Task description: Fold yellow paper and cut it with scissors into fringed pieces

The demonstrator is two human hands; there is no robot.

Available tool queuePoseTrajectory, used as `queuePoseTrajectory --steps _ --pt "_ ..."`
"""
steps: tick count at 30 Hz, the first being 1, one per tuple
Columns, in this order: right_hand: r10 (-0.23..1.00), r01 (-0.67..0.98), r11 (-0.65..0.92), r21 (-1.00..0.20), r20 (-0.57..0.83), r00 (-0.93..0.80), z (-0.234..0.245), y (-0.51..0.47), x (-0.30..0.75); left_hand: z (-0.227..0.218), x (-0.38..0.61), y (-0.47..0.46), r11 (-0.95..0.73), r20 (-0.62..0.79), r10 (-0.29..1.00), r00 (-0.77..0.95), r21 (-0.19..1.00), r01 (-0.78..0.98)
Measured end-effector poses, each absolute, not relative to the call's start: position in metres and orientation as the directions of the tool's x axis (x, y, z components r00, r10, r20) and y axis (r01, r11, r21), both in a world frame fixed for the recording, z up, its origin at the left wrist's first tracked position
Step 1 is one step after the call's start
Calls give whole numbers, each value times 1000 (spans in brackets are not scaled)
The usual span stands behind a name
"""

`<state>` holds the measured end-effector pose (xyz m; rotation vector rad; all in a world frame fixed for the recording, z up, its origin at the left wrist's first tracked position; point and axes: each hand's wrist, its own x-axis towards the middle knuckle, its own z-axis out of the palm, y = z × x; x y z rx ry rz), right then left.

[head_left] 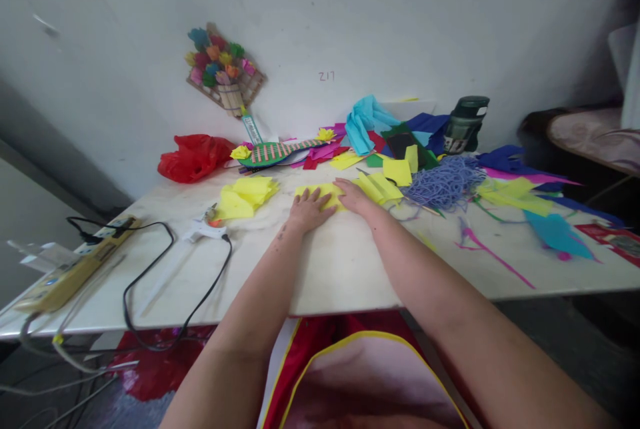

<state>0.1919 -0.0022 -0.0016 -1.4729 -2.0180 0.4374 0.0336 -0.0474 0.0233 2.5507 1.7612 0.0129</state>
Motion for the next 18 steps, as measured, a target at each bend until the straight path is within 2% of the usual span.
queuePoseTrajectory --steps 6,12,18 --pt "939 769 333 -546 262 -221 0 -3 191 19 33 -44 -373 11 928 373 42 927" --pt "928 766 367 -528 266 -261 4 -6 190 16 33 -43 -356 -22 934 357 48 933" --pt "897 790 442 -425 227 -380 4 -7 187 13 34 -40 -343 -24 938 345 55 938"
